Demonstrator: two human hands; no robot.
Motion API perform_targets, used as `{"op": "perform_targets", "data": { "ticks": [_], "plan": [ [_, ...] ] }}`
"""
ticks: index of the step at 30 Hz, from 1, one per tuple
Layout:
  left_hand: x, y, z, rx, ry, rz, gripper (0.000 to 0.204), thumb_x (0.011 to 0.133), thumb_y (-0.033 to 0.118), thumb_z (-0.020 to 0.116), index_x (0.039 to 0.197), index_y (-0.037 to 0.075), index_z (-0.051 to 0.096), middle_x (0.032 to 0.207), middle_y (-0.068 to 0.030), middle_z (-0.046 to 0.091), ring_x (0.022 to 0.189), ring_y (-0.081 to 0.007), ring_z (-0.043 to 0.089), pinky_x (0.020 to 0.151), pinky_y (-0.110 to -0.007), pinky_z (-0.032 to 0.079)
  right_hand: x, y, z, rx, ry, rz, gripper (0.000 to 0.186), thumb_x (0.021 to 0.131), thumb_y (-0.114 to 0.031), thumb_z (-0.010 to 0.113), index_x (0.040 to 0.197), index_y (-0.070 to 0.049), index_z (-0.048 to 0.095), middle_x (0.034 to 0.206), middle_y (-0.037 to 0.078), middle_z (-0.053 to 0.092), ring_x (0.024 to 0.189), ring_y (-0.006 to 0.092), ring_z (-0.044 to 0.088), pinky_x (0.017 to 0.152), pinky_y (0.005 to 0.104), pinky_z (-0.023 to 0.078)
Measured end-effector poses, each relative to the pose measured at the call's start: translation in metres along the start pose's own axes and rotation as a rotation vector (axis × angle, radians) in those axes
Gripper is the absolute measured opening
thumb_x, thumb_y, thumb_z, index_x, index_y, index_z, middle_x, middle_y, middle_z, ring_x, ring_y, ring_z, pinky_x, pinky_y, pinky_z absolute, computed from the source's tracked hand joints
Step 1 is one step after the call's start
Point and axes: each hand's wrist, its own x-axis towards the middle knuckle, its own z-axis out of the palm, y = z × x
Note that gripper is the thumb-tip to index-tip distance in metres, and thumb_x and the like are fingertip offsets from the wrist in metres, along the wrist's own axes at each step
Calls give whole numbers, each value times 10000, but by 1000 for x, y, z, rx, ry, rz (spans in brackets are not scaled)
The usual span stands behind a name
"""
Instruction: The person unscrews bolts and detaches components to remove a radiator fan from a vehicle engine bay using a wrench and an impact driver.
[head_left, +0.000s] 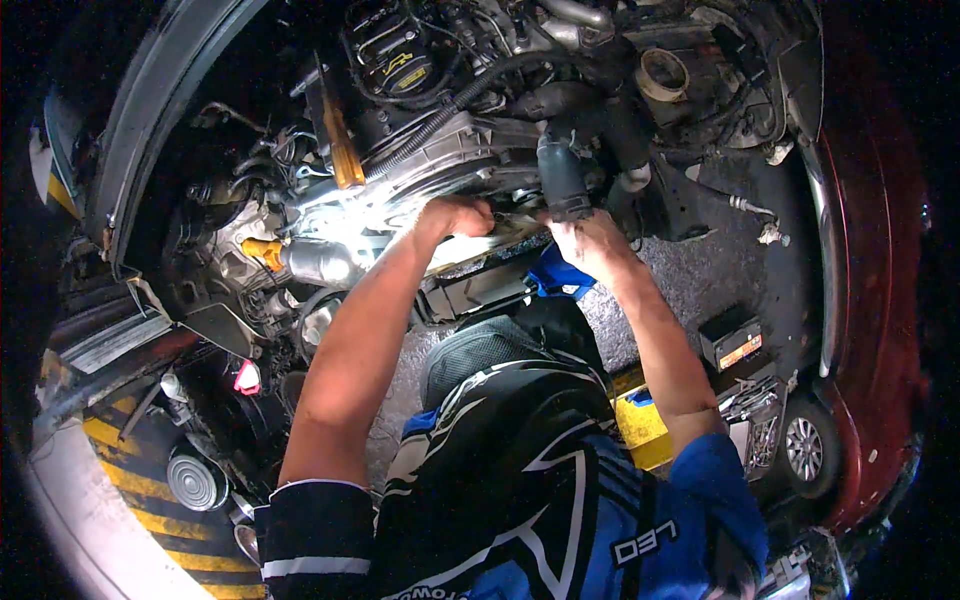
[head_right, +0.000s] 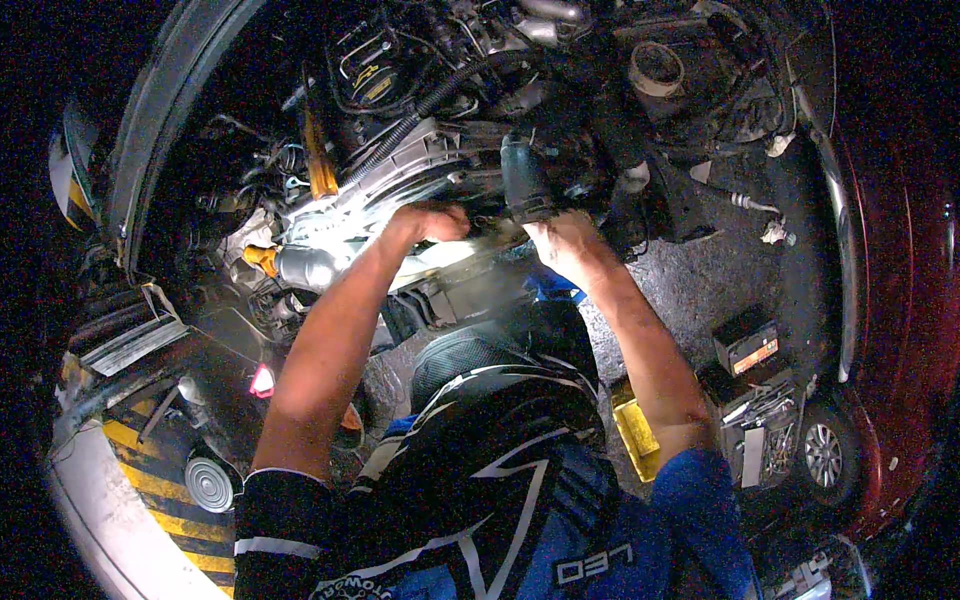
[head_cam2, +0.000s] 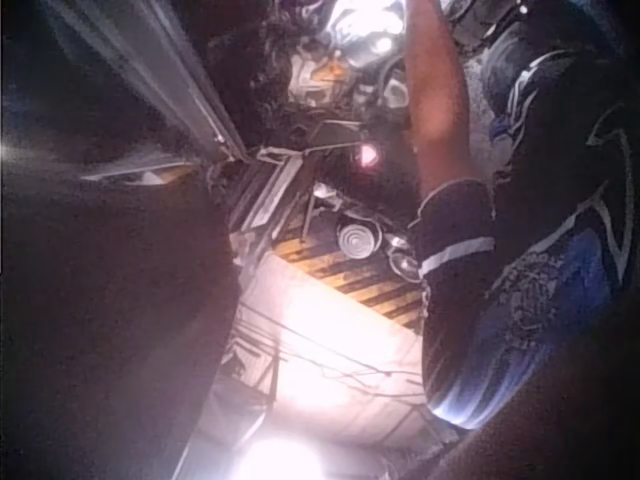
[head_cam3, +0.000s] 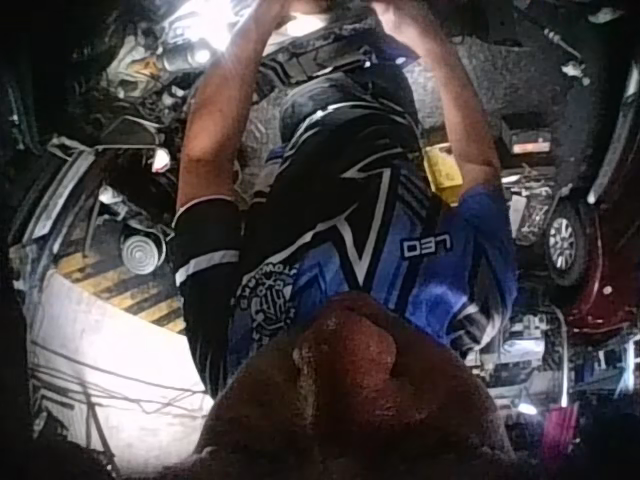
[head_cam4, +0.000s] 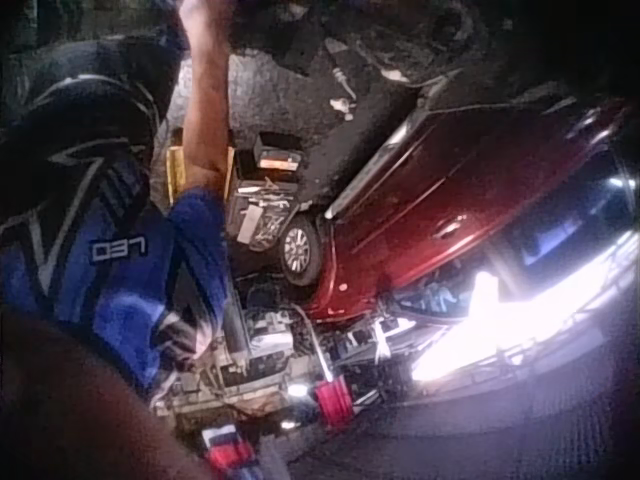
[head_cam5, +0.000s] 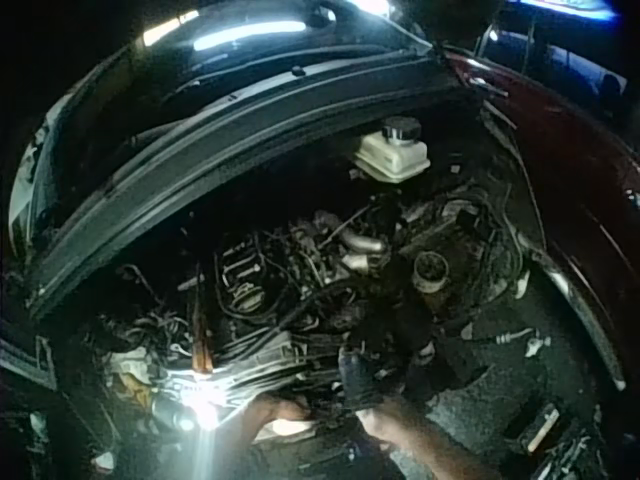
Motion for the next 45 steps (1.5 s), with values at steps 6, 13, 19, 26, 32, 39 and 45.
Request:
{"op": "perform_targets", "data": {
  "ticks": [6, 13, 19, 26, 32, 39, 45],
  "plan": [
    [-15, 7, -7, -26, 42, 19, 412, 878, 385, 375, 1069, 86, 586, 1122, -126, 588, 1006, -256, 542, 879, -378, 417, 1, -23, -20, -136, 137, -7, 177, 821, -141, 571, 986, -147, 634, 770, 110, 631, 669, 292, 626, 555, 431, 492],
    [-18, 8, -9, -65, 5, 13, 439, 874, 374, 370, 1116, 75, 583, 1136, -146, 598, 1035, -297, 557, 892, -386, 426, -10, -35, -36, -24, 89, 227, 236, 860, -288, 578, 994, -96, 605, 885, 166, 634, 784, 327, 623, 657, 446, 488],
    [-14, 10, -8, 21, 47, 33, 409, 866, 325, 352, 1065, 77, 610, 1045, -144, 622, 940, -247, 570, 824, -375, 433, -24, -36, -33, 322, 404, 253, 283, 834, -164, 659, 1066, -51, 543, 910, 147, 639, 793, 274, 621, 689, 367, 493],
    [16, -12, 14, -86, -11, 110, 394, 837, 284, 410, 1113, 78, 601, 1127, -135, 600, 1022, -272, 570, 850, -385, 449, -20, -59, -7, 1298, 664, 457, 220, 885, -152, 609, 1065, -35, 559, 880, 47, 624, 762, 119, 586, 702, 249, 471],
    [15, -11, 11, -32, 62, 181, 366, 853, 294, 379, 1021, 59, 604, 995, -147, 605, 917, -274, 574, 795, -393, 450, -23, -48, 43, 1123, 614, 565, 279, 907, -147, 561, 1157, -27, 527, 1053, 156, 574, 906, 254, 579, 785, 341, 471],
    [10, -38, 24, 101, 235, 278, 380, 872, 307, 342, 913, 37, 607, 842, -162, 610, 795, -276, 579, 730, -401, 451, -21, -52, 43, -18, 644, 86, 484, 794, 11, 556, 1265, -78, 489, 1282, 278, 382, 1100, 426, 480, 916, 459, 436],
    [-56, 13, -20, -2, 106, 217, 356, 906, 270, 408, 953, -13, 619, 872, -221, 630, 778, -331, 604, 716, -408, 463, -12, -22, 53, 123, 470, 113, 503, 775, -5, 545, 1269, -73, 479, 1287, 298, 386, 1111, 427, 477, 972, 469, 384]
  ]
}}
